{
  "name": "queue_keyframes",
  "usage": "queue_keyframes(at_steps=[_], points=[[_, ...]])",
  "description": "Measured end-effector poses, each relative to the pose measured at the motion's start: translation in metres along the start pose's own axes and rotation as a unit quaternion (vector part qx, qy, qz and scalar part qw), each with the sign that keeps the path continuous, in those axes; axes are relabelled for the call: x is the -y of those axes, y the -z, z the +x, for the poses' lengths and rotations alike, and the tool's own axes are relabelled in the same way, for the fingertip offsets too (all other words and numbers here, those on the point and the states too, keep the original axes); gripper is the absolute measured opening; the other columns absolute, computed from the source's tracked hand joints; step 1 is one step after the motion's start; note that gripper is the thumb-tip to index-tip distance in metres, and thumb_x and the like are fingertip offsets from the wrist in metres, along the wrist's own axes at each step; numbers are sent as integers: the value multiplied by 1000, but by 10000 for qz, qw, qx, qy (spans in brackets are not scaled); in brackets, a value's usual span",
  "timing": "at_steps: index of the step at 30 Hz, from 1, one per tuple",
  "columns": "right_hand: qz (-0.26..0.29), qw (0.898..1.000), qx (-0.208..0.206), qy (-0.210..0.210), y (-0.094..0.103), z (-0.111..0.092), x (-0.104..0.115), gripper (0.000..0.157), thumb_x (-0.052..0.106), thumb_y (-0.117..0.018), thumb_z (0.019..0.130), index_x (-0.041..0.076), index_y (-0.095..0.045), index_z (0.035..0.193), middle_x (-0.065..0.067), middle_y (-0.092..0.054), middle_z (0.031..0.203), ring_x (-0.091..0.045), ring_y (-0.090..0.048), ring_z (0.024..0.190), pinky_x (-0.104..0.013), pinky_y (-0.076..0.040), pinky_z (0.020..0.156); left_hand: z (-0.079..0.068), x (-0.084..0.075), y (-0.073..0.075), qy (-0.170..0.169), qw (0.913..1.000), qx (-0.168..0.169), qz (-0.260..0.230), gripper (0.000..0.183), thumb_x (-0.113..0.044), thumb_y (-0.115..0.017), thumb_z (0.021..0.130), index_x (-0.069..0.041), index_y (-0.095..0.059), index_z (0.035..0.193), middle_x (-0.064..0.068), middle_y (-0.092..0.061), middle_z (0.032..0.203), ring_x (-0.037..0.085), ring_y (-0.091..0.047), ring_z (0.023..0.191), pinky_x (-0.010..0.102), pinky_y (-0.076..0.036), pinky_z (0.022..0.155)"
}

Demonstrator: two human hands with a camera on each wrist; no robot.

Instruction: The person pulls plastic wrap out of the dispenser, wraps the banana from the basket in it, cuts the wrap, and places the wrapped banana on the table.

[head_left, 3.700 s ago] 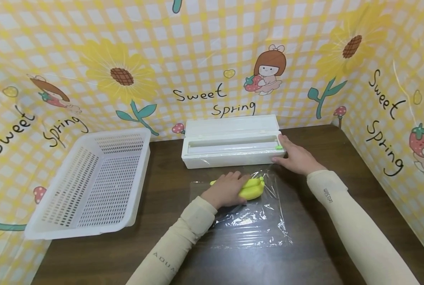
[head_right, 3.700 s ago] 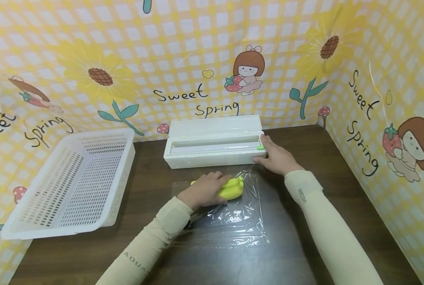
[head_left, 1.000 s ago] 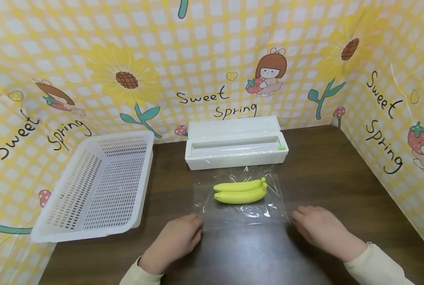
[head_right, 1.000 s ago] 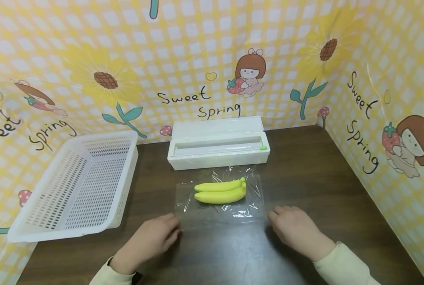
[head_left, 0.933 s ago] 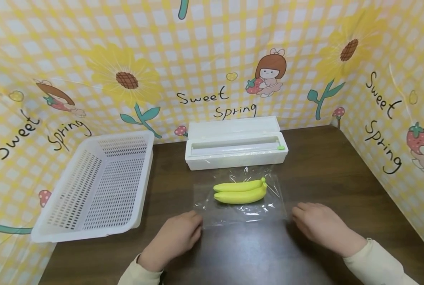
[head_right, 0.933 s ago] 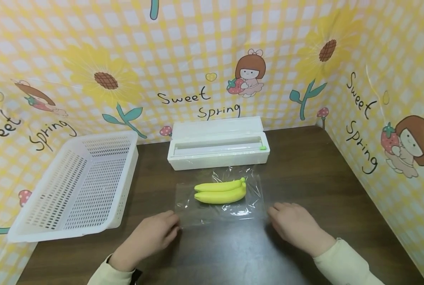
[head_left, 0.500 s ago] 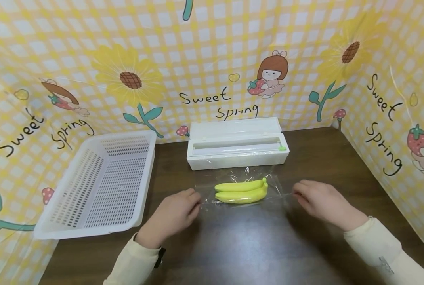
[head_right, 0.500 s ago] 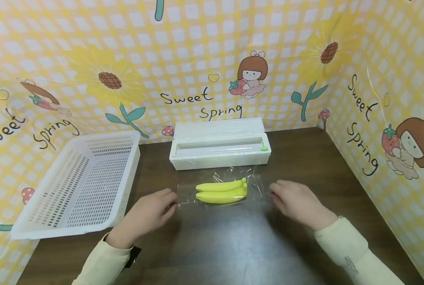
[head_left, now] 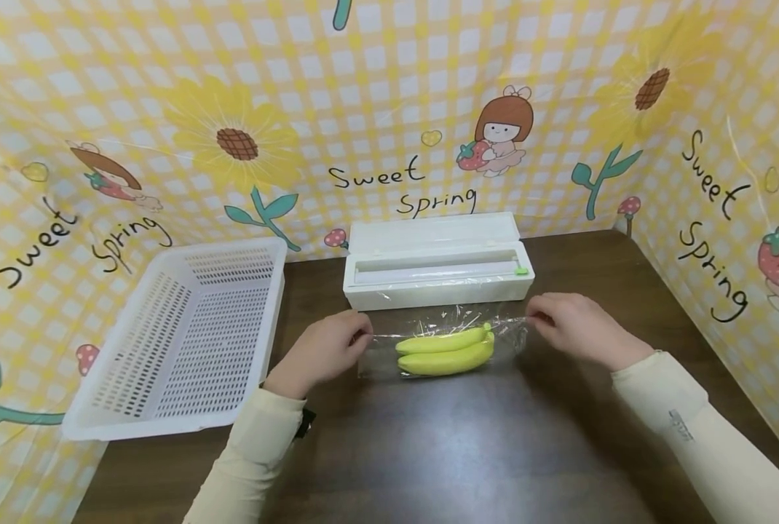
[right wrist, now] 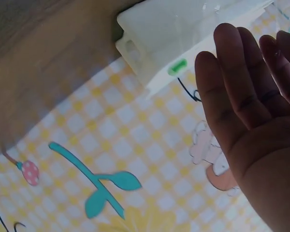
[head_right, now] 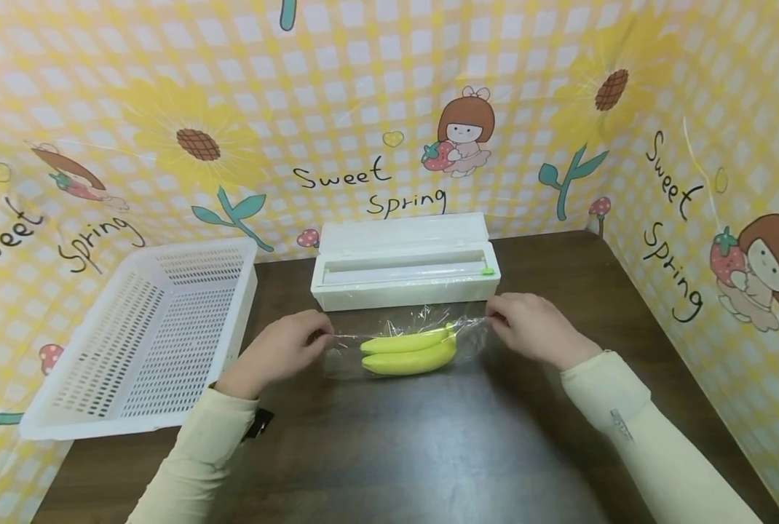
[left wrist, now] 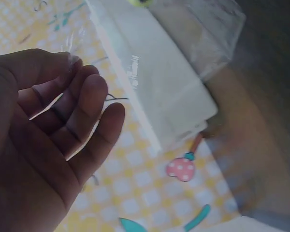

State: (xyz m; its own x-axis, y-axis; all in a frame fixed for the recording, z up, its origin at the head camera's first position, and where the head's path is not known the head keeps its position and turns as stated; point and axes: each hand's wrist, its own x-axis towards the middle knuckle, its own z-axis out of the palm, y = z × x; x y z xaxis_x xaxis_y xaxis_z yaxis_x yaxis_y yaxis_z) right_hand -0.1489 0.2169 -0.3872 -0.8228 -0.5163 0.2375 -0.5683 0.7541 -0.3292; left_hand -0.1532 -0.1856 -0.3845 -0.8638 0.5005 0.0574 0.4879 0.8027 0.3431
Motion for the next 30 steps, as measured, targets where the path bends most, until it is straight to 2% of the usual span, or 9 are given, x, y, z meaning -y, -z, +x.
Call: queue_keyframes(at_steps=[4, 8, 15, 22, 26, 30], points=[[414, 9981, 240, -389, -6, 10, -10, 6, 5, -71, 92, 10, -71, 90, 5, -62, 78, -14, -53, 69, -36, -49, 65, 9, 12, -6, 151, 9997, -39, -199, 6, -17, -62, 98, -19, -66, 93, -8, -58, 83, 12, -54, 72, 35, -49, 66], [760, 9946, 354, -604, -15, 16, -22, 5, 9, -69, 95, 11, -71, 91, 3, -64, 78, -15, -53, 70, -36, -47, 66, 19, 23, -17, 223, 9991, -52, -352, 8, -16, -60, 97, -19, -66, 92, -7, -58, 82, 13, -54, 73, 36, -48, 68], [1330, 9824, 814, -1025, -34, 19, -38, 8, 11, -65, 98, 11, -71, 93, 3, -63, 80, -16, -54, 72, -35, -47, 66, 36, 30, -36, 465, 9973, 218, -528, 9, -18, -60, 99, -18, -65, 93, -5, -59, 80, 15, -54, 72, 35, -47, 67], [1245, 9816, 1225, -775, -48, 19, -42, 12, 7, -64, 96, 13, -69, 87, 6, -56, 72, -14, -50, 67, -34, -44, 63, 42, 34, -51, 610, 9951, 635, -458, 15, -15, -61, 98, -18, -62, 83, -4, -56, 75, 14, -53, 68, 33, -45, 63], [1265, 9811, 1326, -622, -54, 15, -42, 16, 6, -65, 94, 16, -67, 82, 9, -54, 69, -11, -50, 65, -32, -44, 62, 41, 32, -58, 625, 9922, 983, -450, 17, -17, -64, 99, -19, -62, 82, -5, -56, 74, 14, -53, 68, 33, -45, 63], [1242, 9819, 1369, -405, -60, 13, -42, 20, 6, -66, 93, 19, -64, 78, 11, -53, 68, -9, -50, 65, -32, -44, 63, 37, 29, -62, 544, 9919, 1121, -267, 17, -18, -66, 98, -18, -61, 82, -6, -56, 73, 14, -53, 68, 35, -46, 64]])
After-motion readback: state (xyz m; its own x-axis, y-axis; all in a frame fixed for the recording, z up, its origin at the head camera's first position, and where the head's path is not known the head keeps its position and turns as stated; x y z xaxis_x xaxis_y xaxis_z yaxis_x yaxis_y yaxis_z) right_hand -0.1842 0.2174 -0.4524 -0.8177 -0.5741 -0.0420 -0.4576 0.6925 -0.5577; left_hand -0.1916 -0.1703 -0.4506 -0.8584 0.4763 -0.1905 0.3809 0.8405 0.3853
